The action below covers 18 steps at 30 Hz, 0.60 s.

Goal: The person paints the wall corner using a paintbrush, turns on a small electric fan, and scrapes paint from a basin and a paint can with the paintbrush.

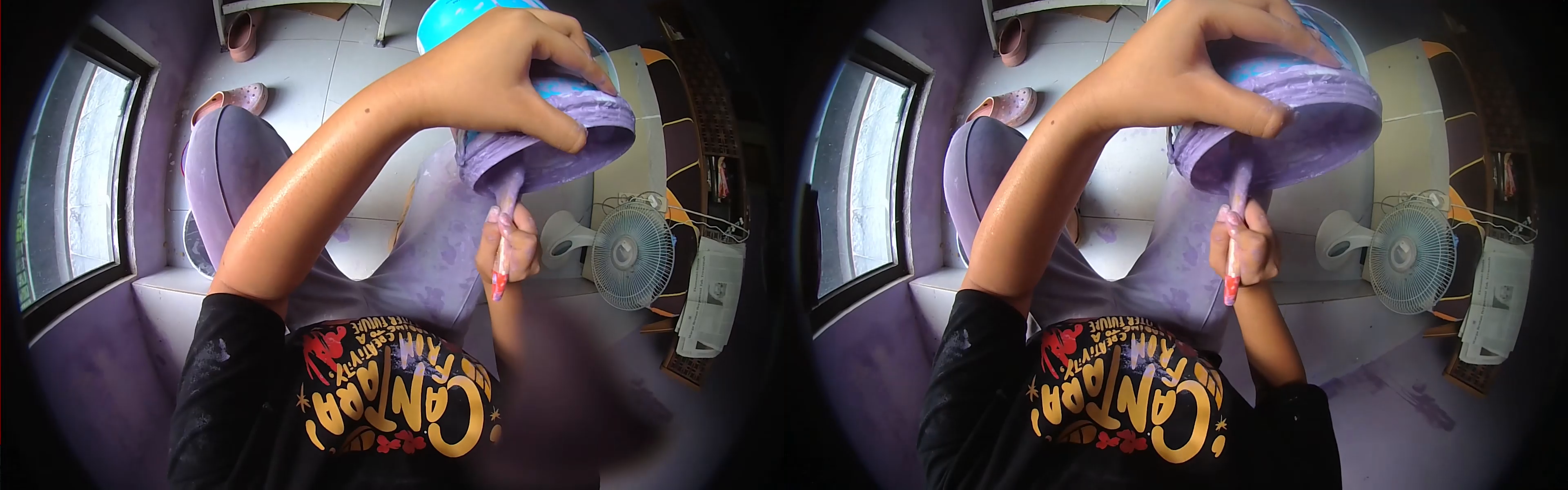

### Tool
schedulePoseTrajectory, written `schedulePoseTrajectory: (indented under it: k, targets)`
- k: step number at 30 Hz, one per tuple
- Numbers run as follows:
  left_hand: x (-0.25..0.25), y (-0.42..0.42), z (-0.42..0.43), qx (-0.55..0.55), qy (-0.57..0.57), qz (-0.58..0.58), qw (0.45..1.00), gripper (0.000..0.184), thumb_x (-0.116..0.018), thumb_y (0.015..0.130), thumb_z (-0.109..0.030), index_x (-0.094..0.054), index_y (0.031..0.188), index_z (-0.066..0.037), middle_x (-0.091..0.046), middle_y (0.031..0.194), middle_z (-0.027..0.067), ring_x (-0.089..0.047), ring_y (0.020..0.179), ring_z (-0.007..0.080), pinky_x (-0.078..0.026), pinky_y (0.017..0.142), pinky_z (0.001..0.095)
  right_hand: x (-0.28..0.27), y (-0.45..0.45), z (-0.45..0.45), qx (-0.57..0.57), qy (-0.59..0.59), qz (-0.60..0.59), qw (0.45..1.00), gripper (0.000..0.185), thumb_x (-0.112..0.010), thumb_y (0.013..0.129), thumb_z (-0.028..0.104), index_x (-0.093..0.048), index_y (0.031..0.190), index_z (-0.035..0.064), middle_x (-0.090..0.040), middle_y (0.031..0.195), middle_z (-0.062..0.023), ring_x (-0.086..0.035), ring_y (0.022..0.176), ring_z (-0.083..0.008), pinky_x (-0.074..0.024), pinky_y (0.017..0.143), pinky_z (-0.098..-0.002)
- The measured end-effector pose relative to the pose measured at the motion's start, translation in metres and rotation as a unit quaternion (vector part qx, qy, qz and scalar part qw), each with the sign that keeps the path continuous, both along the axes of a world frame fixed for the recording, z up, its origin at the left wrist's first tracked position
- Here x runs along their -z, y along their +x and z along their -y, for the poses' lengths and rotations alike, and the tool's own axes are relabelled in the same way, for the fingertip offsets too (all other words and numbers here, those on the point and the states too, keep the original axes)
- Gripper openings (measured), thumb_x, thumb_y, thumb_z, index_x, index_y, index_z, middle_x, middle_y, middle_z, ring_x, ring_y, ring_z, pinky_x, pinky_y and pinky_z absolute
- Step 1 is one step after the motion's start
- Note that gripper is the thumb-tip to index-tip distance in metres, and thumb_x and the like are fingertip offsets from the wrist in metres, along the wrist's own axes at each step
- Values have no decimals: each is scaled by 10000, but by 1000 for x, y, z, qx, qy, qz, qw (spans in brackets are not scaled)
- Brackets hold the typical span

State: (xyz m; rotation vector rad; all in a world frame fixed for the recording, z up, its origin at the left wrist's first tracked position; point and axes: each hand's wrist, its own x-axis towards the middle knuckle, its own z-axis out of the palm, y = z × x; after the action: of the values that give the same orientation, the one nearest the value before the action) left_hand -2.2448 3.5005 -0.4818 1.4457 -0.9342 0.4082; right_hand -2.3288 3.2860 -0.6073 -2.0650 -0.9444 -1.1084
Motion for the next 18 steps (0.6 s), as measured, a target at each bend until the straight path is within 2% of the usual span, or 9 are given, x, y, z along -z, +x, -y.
schedulePoseTrajectory:
  k: [5,7,9,10,11,13,16,17,18]
  targets:
    - [2,4,3,-16,-6,-29,999,478,-758,641,-233,-714,1062,-12,-632,965,103,-604,933,230,-464,866,320,6,-2,-2,-23,77,-81,993,151,-610,862,-56,-472,898,-7,-643,825,-218,-591,565,-200,-501,508,-299]
    - [14,15,8,-65,-12,-20,998,452,-785,602,-264,-748,990,-35,-662,935,82,-638,884,226,-502,808,315,4,-4,-8,-64,226,-179,956,156,-586,872,-60,-451,920,2,-633,835,-214,-544,520,-165,-452,463,-270]
    - [15,16,4,-68,2,3,998,453,-799,619,-222,-739,1028,-35,-672,974,94,-635,943,223,-484,862,329,-2,-4,-9,-83,349,-277,891,178,-557,881,-65,-423,953,26,-619,865,-206,-502,479,-132,-381,421,-231]
    - [14,16,0,-70,8,15,997,456,-806,628,-201,-734,1047,-35,-677,993,100,-633,973,222,-475,888,336,-5,-4,-6,-78,364,-301,878,176,-556,880,-65,-424,952,27,-613,869,-202,-510,484,-133,-376,419,-229]
    - [12,12,-4,-53,30,0,998,472,-822,663,-189,-723,1100,-39,-669,1044,99,-604,1050,218,-438,966,349,-8,-4,-1,-73,377,-324,864,175,-555,880,-65,-425,951,28,-607,873,-199,-517,489,-133,-370,417,-228]
    - [9,5,-3,-38,16,-11,999,482,-825,647,-172,-724,1098,-36,-668,1043,105,-607,1058,227,-435,985,355,-14,-6,3,-61,411,-334,846,170,-562,886,-50,-427,948,32,-588,864,-172,-547,518,-136,-372,430,-226]
    - [6,0,3,-42,23,-6,999,497,-830,624,-153,-725,1093,-25,-668,1032,111,-617,1060,245,-434,1007,370,-24,-1,10,-72,371,-280,883,152,-557,900,-62,-450,978,13,-587,804,-172,-540,519,-132,-385,447,-236]
    - [6,-1,4,-49,28,-1,998,494,-830,626,-158,-725,1089,-22,-668,1029,110,-620,1053,245,-437,1004,371,-24,0,18,-82,329,-276,899,155,-597,901,-36,-482,994,11,-626,869,-194,-594,569,-151,-442,500,-239]
    - [6,-1,5,-56,33,3,998,492,-829,628,-164,-726,1086,-20,-668,1026,109,-624,1047,245,-441,1000,372,-23,1,24,-51,261,-254,930,162,-598,900,-37,-483,1004,9,-625,905,-195,-599,594,-153,-447,508,-240]
